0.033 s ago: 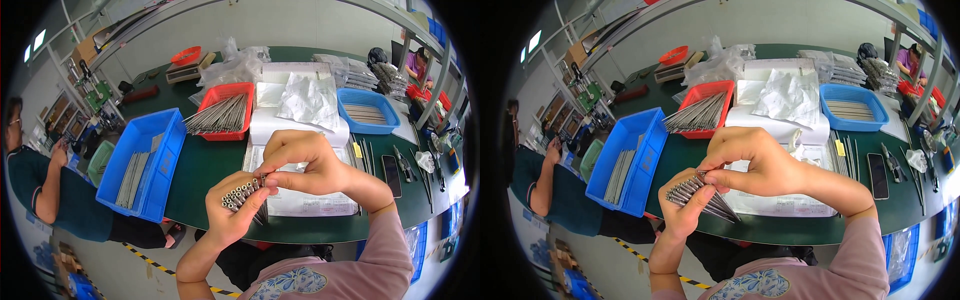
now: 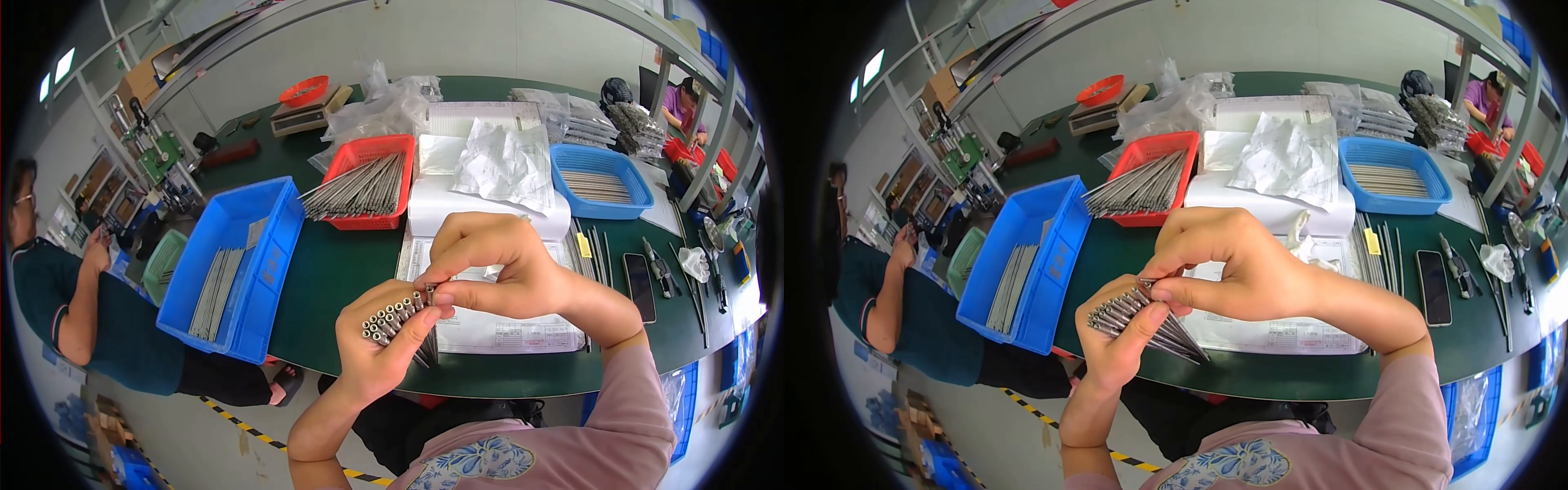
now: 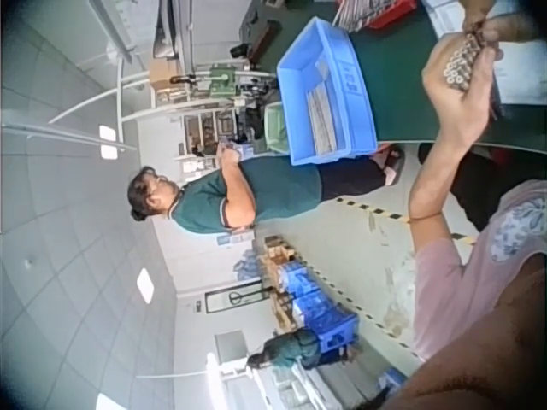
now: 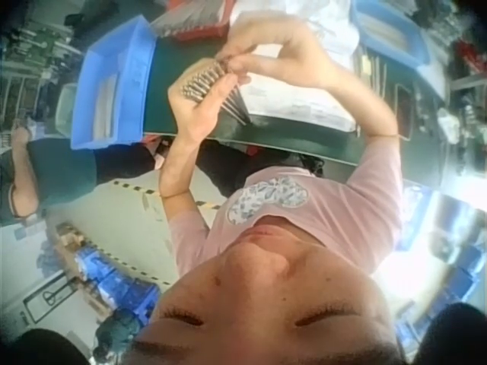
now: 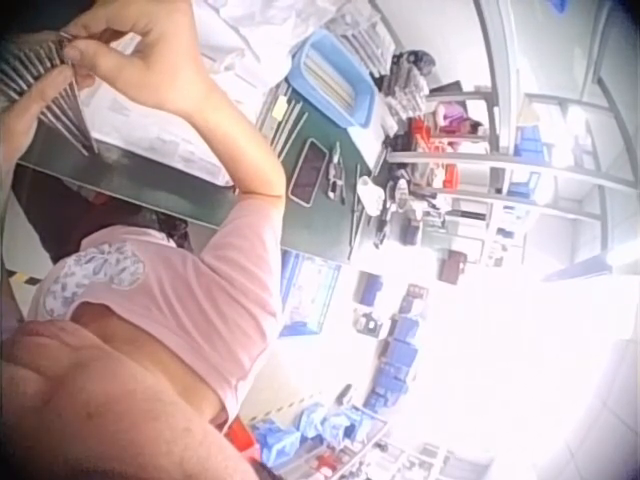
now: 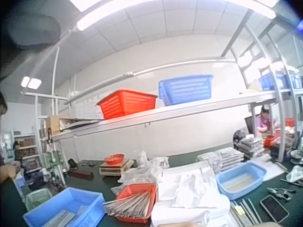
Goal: Assembling small metal hardware components by sliding rings onto tubes and sorting them at a workstation.
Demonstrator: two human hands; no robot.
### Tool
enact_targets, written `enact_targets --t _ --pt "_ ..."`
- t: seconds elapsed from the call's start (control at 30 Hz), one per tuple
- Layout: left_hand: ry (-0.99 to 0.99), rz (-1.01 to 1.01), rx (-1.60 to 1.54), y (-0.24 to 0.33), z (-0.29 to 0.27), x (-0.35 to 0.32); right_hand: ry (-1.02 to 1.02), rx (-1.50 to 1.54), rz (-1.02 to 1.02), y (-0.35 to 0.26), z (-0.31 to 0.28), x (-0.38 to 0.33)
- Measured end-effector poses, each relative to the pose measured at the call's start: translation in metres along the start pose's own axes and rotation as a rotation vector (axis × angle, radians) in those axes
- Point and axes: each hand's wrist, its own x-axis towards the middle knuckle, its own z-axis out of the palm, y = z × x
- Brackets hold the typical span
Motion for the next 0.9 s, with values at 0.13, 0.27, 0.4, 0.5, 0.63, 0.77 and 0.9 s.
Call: enact_targets --t 0.13,0.27,0.4,0.5,0.63,0.77,0.9 --pt "-0.010 0.026 0.031 -0.001 -0.001 0.001 0.001 0.020 0.033 -0.002 0.000 0.000" --pt "-0.019 0.027 0.037 0.000 -0.001 0.000 0.011 0.049 0.066 -0.002 0.001 -0.001" --pt "0.001 0.026 0.018 -0.002 0.000 -0.002 0.005 0.026 0.027 0.000 0.001 0.000" --pt "0.165 -0.020 -0.079 -0.001 0.008 -0.002 0.151 -0.052 0.020 -0.003 -0.007 0.003" --pt "0.177 -0.043 -0.109 -0.002 0.004 -0.005 0.386 0.021 -0.039 -0.018 -0.050 0.035" --pt "0.114 0.001 0.038 -0.002 0.001 -0.003 0.551 -0.085 -0.108 -0.005 -0.065 0.078" --pt "0.110 -0.016 0.086 0.003 0.002 0.000 0.351 -0.647 -0.566 0.047 -0.066 0.118"
